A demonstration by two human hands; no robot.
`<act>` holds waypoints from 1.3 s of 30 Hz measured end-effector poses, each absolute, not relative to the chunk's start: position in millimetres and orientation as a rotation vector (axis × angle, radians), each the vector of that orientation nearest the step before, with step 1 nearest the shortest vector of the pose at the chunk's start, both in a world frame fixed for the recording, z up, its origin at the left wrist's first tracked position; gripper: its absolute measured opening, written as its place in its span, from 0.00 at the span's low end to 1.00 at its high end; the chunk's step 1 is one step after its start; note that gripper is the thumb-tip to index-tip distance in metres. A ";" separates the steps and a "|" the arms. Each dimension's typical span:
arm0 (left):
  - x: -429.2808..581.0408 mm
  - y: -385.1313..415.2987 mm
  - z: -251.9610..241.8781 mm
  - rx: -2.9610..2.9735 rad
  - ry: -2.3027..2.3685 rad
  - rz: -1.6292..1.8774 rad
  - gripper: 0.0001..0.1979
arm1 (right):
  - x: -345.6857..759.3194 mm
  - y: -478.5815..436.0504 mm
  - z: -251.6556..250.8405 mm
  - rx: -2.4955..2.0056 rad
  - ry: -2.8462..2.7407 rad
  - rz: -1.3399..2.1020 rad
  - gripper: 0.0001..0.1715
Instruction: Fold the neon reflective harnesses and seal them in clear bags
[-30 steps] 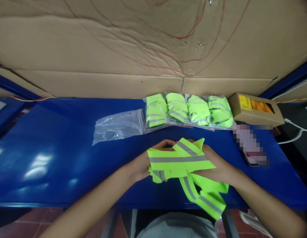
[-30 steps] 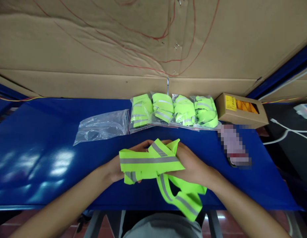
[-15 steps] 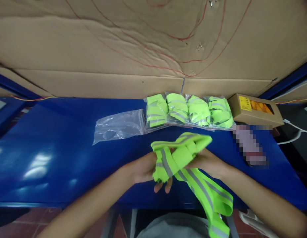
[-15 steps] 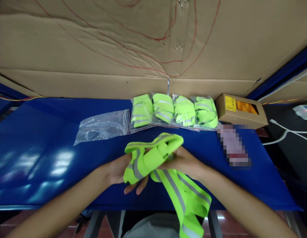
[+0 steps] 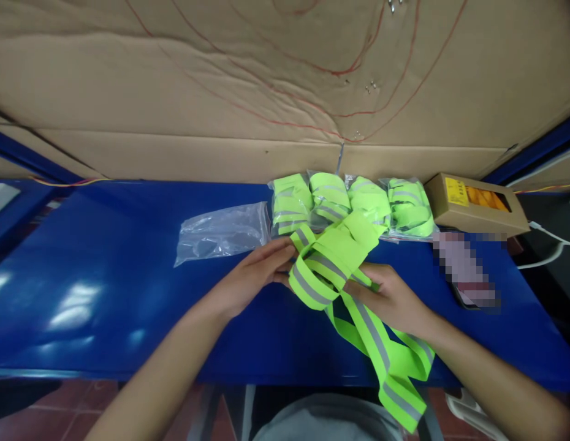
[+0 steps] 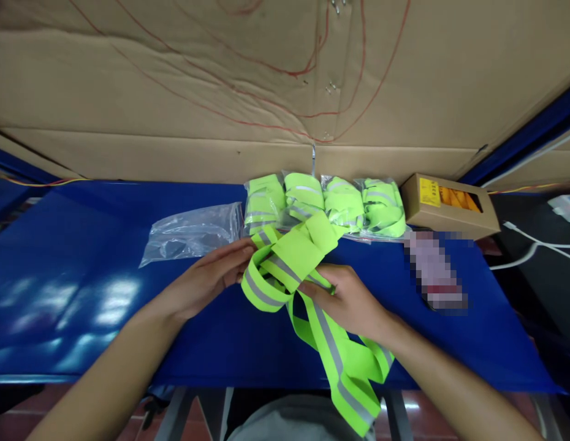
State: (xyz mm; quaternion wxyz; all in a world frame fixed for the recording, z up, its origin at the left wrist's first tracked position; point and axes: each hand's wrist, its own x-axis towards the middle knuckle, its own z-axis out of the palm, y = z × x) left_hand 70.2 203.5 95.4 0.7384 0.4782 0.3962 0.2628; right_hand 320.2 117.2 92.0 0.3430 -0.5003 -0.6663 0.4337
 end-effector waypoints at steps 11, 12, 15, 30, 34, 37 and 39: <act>76.8 194.0 100.4 1.885 0.943 0.880 0.21 | 320.0 115.9 87.9 -1.120 -2.090 0.529 0.05; 77.1 193.5 99.0 1.945 0.934 0.877 0.23 | 319.6 114.7 88.3 -1.099 -2.110 0.509 0.06; 78.7 192.8 95.0 2.047 0.936 0.836 0.26 | 317.2 111.6 91.6 -1.010 -2.149 0.489 0.12; 72.5 195.1 96.6 2.284 1.063 0.884 0.14 | 342.6 115.6 113.7 -0.901 -1.415 1.506 0.06; 73.2 189.4 93.8 2.285 0.977 0.702 0.09 | 351.7 119.4 117.6 -0.945 -1.367 1.473 0.05; 78.5 181.8 91.4 2.398 1.094 0.529 0.10 | 367.9 116.6 115.7 -1.076 -1.385 1.419 0.12; 83.1 177.7 89.4 2.486 1.190 0.419 0.19 | 379.3 113.5 112.3 -1.166 -1.397 1.378 0.17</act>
